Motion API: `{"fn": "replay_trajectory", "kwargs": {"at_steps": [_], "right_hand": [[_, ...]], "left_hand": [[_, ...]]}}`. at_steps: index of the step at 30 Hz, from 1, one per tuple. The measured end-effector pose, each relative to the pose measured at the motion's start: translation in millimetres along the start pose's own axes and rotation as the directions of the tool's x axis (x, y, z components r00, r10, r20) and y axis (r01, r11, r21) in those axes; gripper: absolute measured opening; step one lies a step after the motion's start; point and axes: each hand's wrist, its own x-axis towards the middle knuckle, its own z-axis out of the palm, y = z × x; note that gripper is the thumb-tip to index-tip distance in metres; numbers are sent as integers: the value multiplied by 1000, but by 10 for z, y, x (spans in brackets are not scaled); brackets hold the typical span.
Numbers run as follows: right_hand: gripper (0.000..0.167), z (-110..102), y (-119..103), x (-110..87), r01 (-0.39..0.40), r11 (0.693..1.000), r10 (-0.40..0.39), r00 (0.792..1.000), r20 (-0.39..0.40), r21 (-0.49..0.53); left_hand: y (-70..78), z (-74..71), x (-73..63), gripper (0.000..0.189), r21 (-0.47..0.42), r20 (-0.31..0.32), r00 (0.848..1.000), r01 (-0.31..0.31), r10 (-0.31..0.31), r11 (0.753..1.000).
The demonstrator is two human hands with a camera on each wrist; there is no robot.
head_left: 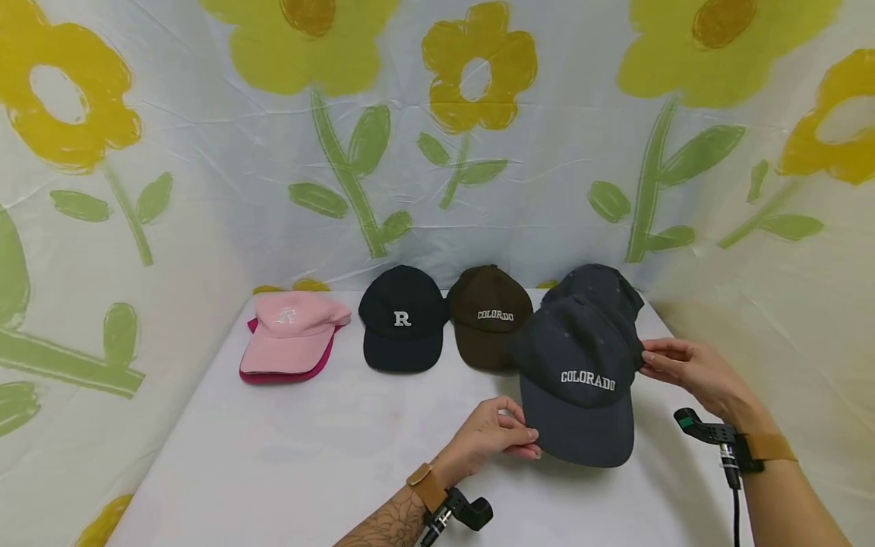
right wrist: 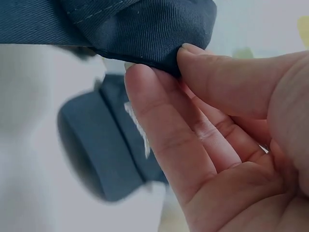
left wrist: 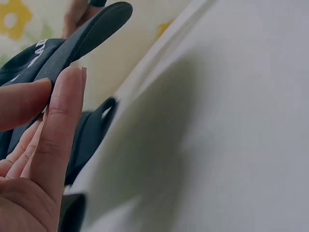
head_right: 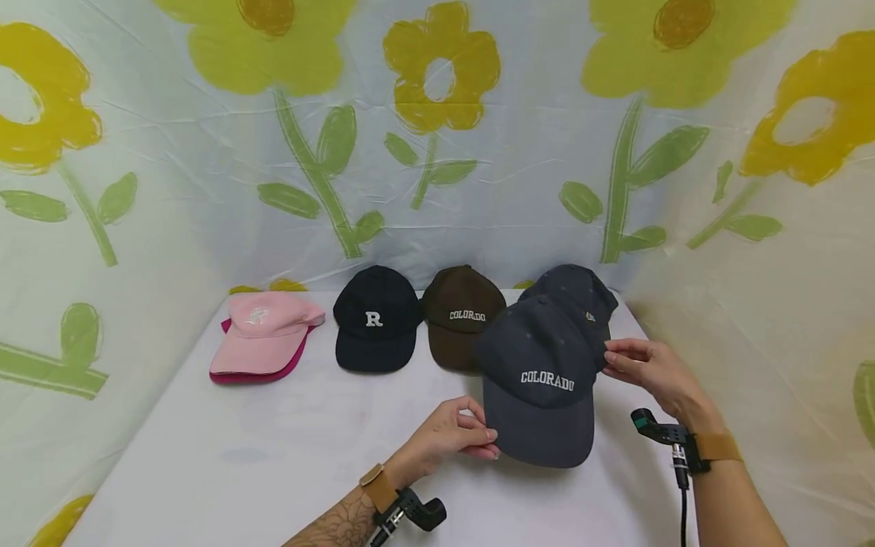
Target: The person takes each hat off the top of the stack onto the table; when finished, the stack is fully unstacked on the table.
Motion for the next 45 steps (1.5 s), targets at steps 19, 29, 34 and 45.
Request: {"fn": "replay_trajectory", "kwargs": {"at_steps": [19, 29, 34, 45], "right_hand": [[33, -523, 556, -619, -69, 966, 59, 997, 49, 249], [40, -621, 754, -729, -98, 950, 68, 992, 109, 298], [36, -630, 798, -746, -139, 959, 122, 989, 82, 248], [32, -641, 832, -773, -242, 963, 247, 969, -26, 121]], "left_hand": [[-394, 727, 255, 22, -6, 15, 982, 187, -186, 982], [-516, 876, 294, 19, 57, 24, 975, 220, -222, 974], [-557, 920, 297, 17, 81, 12, 973, 229, -231, 970], [-501, 939, 263, 11, 208, 71, 963, 241, -260, 948]]}}
